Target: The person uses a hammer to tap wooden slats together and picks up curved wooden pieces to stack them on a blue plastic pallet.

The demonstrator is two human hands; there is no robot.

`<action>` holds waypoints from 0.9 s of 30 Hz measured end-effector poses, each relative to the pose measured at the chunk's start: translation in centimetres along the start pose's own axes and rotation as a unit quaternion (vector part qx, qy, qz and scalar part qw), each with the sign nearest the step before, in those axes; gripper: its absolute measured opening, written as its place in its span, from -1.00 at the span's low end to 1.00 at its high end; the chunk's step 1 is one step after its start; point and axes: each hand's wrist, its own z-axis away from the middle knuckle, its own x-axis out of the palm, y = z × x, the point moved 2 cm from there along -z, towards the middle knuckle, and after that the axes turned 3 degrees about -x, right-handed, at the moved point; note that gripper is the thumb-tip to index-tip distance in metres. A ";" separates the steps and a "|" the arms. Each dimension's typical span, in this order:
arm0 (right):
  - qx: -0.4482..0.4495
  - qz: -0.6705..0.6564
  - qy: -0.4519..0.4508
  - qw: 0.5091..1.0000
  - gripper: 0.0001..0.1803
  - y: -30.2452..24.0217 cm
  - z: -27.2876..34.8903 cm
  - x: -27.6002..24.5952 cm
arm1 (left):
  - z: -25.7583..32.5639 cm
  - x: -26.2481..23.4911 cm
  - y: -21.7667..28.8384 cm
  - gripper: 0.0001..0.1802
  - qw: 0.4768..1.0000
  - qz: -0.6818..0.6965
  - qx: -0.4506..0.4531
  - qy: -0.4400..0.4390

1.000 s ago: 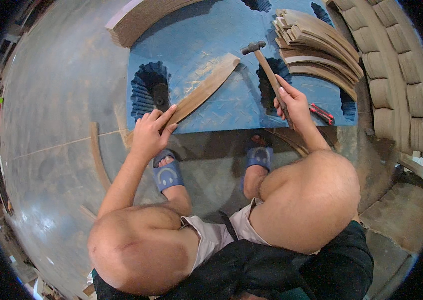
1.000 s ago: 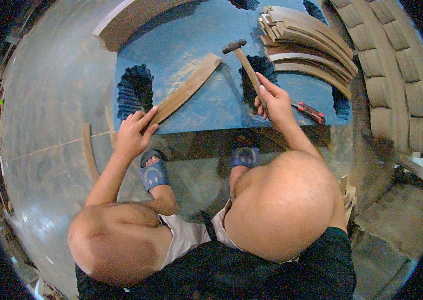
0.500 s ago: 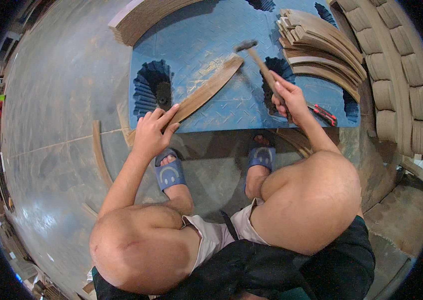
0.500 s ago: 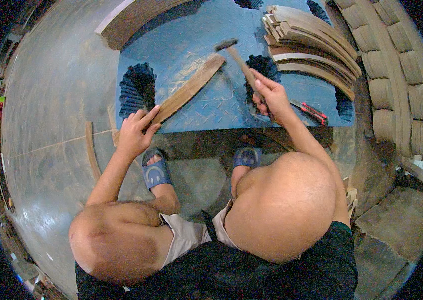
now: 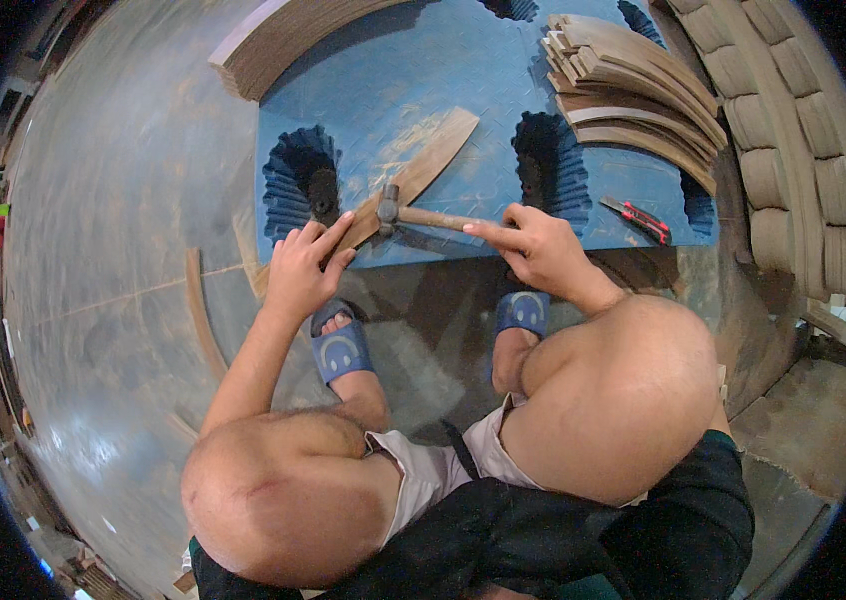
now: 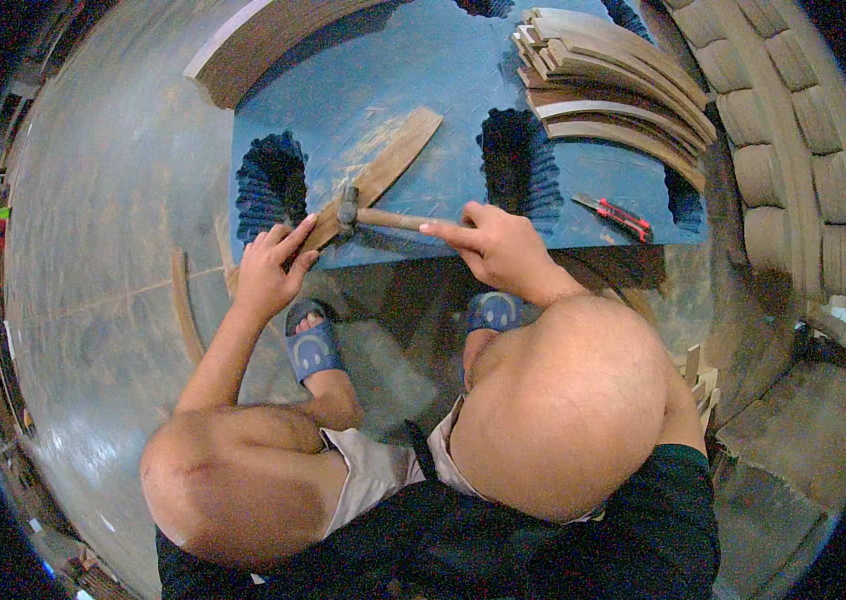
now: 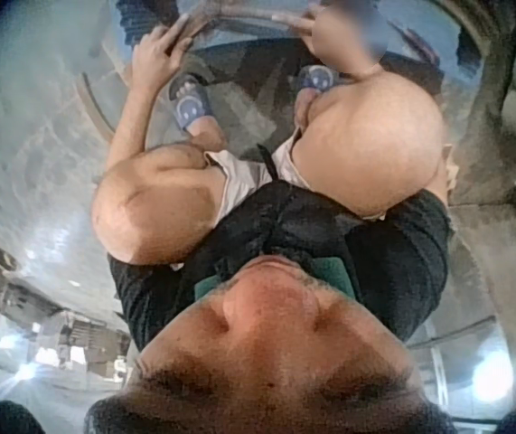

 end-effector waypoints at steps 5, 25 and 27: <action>0.233 -0.087 0.140 0.959 -0.45 5.0 1.2 0.3 | -0.1 0.0 0.2 -0.34 1.000 0.001 -0.002 0.002; 0.129 -0.207 0.051 0.968 -0.45 -0.1 2.3 -0.6 | -0.2 -1.0 -0.2 -0.23 0.999 0.043 -0.027 -0.011; 0.136 -0.227 0.089 0.960 -0.45 0.6 3.1 -0.8 | -0.5 -1.8 -0.1 -0.19 0.991 0.121 -0.061 -0.016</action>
